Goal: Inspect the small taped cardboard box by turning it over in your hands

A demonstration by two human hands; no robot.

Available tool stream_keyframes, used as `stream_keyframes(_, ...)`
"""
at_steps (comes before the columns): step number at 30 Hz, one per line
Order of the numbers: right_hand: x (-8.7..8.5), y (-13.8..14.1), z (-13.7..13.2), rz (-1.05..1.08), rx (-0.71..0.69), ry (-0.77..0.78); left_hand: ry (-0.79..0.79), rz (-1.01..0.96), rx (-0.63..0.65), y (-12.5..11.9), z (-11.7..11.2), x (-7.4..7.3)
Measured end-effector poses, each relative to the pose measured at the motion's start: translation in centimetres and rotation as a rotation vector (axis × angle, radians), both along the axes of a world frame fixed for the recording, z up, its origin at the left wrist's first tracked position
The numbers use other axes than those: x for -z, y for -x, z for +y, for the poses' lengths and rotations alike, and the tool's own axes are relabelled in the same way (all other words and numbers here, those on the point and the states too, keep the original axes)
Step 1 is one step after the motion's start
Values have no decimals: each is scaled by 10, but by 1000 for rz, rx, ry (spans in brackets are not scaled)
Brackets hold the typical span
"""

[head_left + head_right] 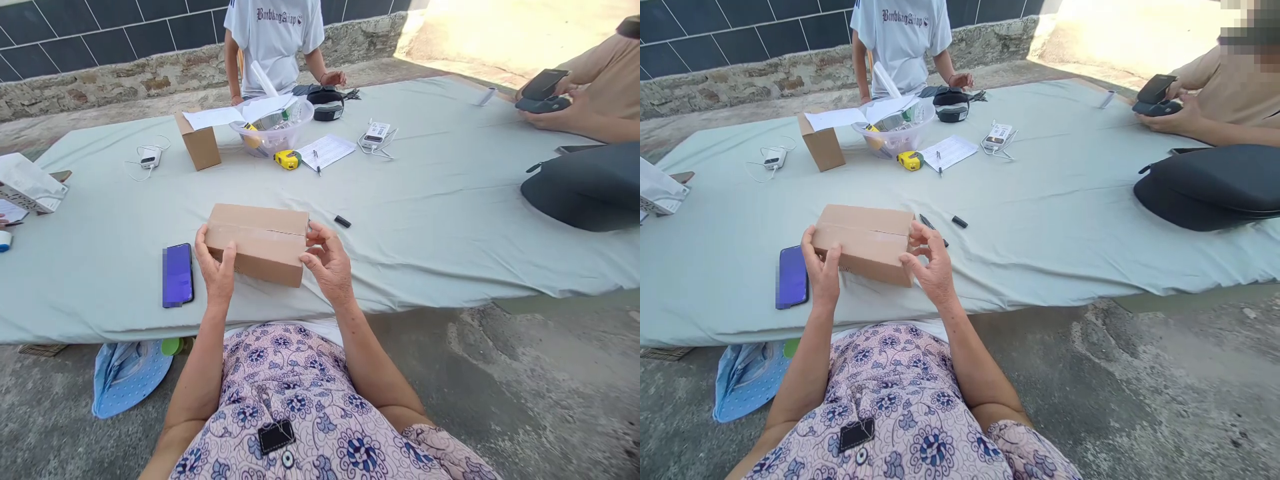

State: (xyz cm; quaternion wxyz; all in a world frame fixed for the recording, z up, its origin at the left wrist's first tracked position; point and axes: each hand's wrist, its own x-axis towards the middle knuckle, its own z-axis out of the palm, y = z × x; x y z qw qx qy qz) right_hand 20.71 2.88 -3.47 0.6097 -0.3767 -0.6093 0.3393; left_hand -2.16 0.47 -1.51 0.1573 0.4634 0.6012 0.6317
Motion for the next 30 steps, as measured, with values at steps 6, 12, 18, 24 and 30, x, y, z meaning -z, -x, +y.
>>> stream_keyframes(6,-10,-7,0,-170,-135,71,8,20,56,16,5,1)
stream_keyframes(12,-15,4,-5,-100,-107,164,39,282,-49,-6,-11,-8)
stream_keyframes(18,-18,9,-4,117,9,189,-45,470,257,-28,-31,-19)
stream_keyframes(24,-31,3,-8,238,6,150,-64,352,400,-26,-34,-26)
stream_keyframes(30,-27,18,-7,249,-178,162,-132,132,212,-24,-25,-26)
